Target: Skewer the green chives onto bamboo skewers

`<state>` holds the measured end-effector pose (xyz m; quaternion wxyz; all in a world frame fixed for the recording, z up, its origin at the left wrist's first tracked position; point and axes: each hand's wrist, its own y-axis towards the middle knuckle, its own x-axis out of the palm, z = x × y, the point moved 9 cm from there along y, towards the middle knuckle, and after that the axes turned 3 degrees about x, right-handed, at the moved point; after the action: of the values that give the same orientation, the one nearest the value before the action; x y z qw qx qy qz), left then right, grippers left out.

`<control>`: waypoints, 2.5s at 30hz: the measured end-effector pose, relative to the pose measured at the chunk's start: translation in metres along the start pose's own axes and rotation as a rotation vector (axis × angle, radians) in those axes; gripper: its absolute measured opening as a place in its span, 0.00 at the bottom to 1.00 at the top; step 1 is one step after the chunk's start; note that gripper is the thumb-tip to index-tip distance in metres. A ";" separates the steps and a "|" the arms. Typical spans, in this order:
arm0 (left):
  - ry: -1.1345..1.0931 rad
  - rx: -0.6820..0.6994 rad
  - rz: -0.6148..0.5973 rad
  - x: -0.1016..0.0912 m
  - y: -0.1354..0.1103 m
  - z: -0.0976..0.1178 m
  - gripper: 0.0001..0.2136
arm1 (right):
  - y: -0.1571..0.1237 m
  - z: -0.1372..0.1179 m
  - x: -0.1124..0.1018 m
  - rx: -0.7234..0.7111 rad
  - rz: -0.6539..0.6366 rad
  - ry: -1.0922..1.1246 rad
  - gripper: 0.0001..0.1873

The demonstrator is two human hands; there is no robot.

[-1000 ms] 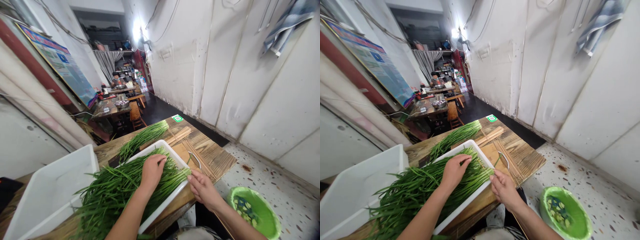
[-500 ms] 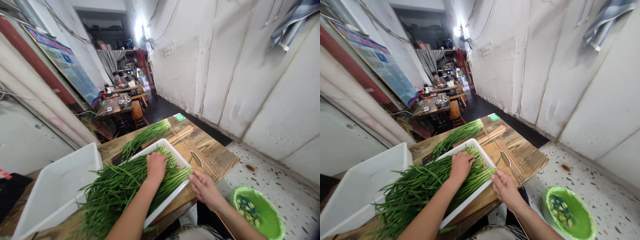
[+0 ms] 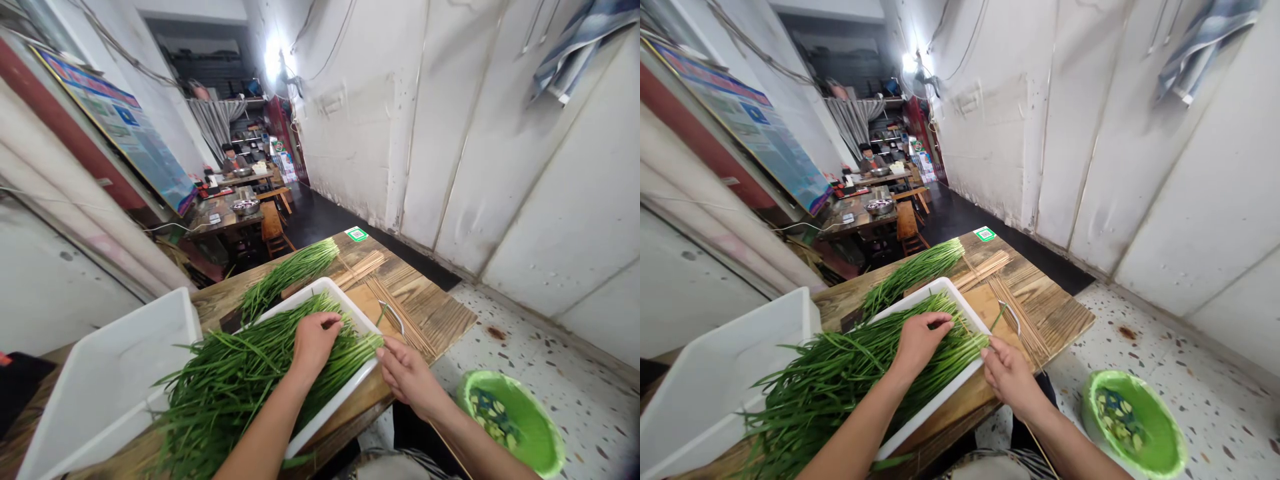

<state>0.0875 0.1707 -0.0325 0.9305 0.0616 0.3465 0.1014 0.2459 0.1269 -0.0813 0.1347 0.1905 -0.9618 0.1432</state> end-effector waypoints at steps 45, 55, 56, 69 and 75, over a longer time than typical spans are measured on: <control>-0.067 0.005 0.037 0.001 -0.001 0.003 0.05 | -0.003 -0.004 0.002 0.001 0.008 -0.023 0.19; -0.080 0.044 0.043 -0.001 -0.003 0.012 0.04 | -0.003 -0.002 0.003 -0.009 0.014 -0.024 0.17; -0.084 0.052 0.043 -0.001 -0.004 0.013 0.04 | -0.003 -0.001 0.002 -0.010 0.020 -0.024 0.17; -0.075 0.316 -0.345 0.017 -0.016 0.041 0.10 | 0.001 -0.003 0.005 -0.002 -0.027 0.006 0.20; 0.415 0.176 -0.035 -0.017 0.011 0.019 0.09 | 0.001 0.001 0.000 -0.006 0.002 -0.006 0.19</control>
<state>0.0857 0.1762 -0.0058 0.8320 0.1143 0.5390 0.0652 0.2453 0.1273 -0.0821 0.1322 0.1897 -0.9628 0.1399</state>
